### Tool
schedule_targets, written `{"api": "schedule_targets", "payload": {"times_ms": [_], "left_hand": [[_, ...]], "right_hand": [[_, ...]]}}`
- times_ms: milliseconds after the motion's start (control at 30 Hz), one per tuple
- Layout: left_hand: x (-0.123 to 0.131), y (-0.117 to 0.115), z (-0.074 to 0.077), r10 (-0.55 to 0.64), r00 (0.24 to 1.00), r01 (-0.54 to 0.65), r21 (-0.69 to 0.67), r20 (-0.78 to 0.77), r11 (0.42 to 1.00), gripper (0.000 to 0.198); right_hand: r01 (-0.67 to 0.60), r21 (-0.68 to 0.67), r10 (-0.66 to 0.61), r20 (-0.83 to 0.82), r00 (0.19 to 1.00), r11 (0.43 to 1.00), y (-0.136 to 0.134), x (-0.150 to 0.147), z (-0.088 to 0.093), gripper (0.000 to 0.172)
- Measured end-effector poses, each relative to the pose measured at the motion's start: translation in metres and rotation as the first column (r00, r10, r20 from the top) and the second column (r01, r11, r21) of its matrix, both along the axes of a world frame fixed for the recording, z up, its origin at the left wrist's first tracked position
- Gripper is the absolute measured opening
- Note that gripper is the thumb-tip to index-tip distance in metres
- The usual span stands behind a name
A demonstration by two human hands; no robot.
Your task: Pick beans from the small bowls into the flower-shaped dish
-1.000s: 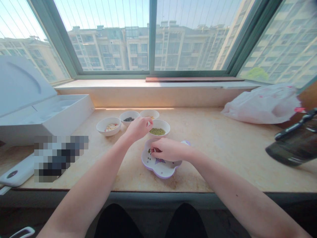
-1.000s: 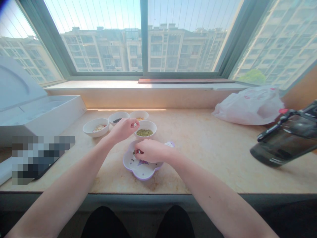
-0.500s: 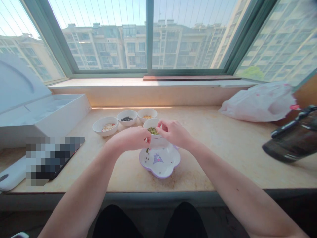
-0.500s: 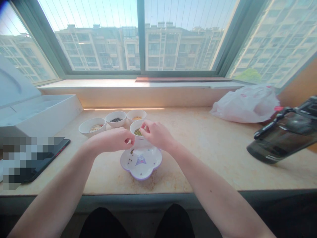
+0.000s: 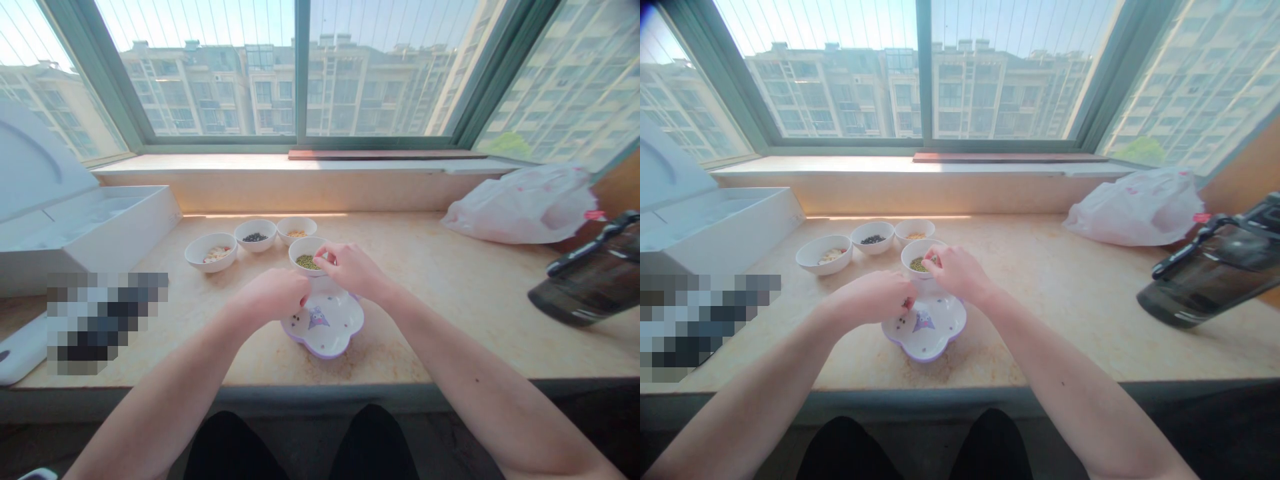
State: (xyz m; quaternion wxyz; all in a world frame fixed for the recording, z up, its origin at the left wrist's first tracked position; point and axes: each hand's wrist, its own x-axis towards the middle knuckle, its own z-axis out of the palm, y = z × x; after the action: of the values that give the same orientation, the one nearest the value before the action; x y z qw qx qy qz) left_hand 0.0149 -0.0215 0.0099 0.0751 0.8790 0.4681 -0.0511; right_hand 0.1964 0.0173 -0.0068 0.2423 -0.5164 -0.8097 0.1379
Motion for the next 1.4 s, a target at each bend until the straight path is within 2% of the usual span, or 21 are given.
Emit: {"api": "schedule_targets", "payload": {"times_ms": [267,433,567,733,833,933,1033,1167,1400], "left_hand": [[0.007,-0.002,0.002,-0.006,0.994,0.009,0.032,-0.110,0.999,0.019],[0.002,0.002,0.006,-0.031,0.999,0.031,0.020,-0.038,0.999,0.016],[-0.008,0.006,0.020,-0.025,0.998,0.024,0.026,0.059,0.999,0.015],[-0.023,0.018,0.029,0.020,0.980,-0.037,0.082,0.199,0.996,0.019],[-0.028,0.030,0.024,0.094,0.957,-0.131,0.123,0.273,0.984,0.019],[-0.027,0.041,0.015,0.110,0.920,-0.197,0.202,0.376,0.959,0.019],[-0.023,0.050,0.004,0.098,0.876,-0.243,0.258,0.471,0.935,0.020],[-0.019,0.057,-0.006,0.116,0.830,-0.299,0.260,0.545,0.918,0.021],[-0.020,0.064,-0.014,0.101,0.833,-0.262,0.226,0.544,0.938,0.022]], "right_hand": [[-0.005,0.000,0.005,-0.009,1.000,1.000,0.001,0.001,-0.001,0.018],[-0.021,0.018,0.021,-0.008,1.000,1.000,-0.002,0.001,0.001,0.015],[-0.171,-0.023,0.170,-0.014,0.985,0.985,-0.006,0.000,0.003,0.009],[-0.391,-0.182,0.392,-0.033,0.919,0.902,-0.014,-0.002,0.002,0.006],[-0.467,-0.250,0.484,0.005,0.875,0.848,-0.017,-0.005,0.000,0.007],[-0.504,-0.274,0.536,0.054,0.843,0.819,-0.020,-0.009,-0.003,0.009],[-0.508,-0.267,0.546,0.089,0.833,0.819,-0.023,-0.013,-0.007,0.011],[-0.493,-0.264,0.537,0.132,0.833,0.829,-0.025,-0.018,-0.011,0.011],[-0.489,-0.289,0.536,0.109,0.837,0.823,-0.027,-0.019,-0.012,0.010]]}}
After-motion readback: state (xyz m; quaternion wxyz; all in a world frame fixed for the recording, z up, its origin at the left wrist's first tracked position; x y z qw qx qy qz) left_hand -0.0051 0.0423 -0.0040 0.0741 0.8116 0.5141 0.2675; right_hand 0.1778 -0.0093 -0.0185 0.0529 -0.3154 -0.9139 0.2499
